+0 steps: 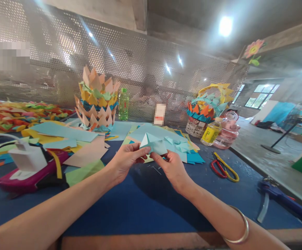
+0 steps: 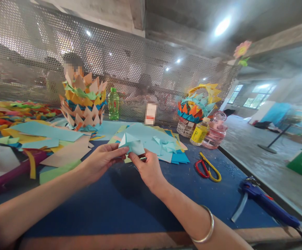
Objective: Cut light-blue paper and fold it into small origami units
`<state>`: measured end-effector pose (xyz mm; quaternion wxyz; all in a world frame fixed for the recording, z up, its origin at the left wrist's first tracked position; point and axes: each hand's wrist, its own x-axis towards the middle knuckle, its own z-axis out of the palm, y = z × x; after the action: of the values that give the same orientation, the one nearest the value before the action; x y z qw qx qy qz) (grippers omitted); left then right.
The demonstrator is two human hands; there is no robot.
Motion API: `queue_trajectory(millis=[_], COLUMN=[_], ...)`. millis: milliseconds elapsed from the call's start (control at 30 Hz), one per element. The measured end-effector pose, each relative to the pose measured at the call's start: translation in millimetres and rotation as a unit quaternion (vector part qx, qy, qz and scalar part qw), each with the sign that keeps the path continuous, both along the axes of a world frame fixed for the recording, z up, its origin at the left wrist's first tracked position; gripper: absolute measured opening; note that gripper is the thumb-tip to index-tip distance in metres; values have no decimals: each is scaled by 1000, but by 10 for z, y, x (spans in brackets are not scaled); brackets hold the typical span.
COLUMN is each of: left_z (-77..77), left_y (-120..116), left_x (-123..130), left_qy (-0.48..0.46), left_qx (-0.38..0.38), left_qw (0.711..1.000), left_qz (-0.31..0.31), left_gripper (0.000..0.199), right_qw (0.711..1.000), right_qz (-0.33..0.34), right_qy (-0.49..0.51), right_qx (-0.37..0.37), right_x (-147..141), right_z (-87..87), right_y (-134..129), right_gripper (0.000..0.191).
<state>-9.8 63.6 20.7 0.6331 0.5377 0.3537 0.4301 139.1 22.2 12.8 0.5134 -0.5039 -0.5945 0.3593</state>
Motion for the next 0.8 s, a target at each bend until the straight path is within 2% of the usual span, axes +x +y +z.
queue_trajectory(millis=[233,300,367,467,533,633,700,800], left_z=[-6,6,25,54,67,74,72,69], left_y=[2,22,44,58,53,40,37,38], left_x=[8,-4,-19,-38,-43,-49,-54,-57], left_qy=[-40,-60,-73,-62,-44,-21,-4,26], left_qx=[-38,-40,-50,-78,-89,-78,-54,-7], left_qw=[998,997,996,995,995,996,998,1000], left_qz=[-20,-13,-6,-18,-30,-29,-18,4], left_gripper=[20,18,16,14,13,14,16,19], right_qw=[1000,998,987,944,902,843,826,825], right_qz=[15,-5,-57,-110,-97,-70,-60,-52], right_qy=[-18,-53,-92,-180,-276,-377,-399,-403], right_qx=[9,44,120,253,317,378,393,394], right_x=[-6,4,32,114,182,263,291,298], right_z=[-32,-53,-56,-3,55,120,134,127], right_y=[9,23,35,45,48,55,64,74], right_gripper=[28,26,31,43,43,31,22,15])
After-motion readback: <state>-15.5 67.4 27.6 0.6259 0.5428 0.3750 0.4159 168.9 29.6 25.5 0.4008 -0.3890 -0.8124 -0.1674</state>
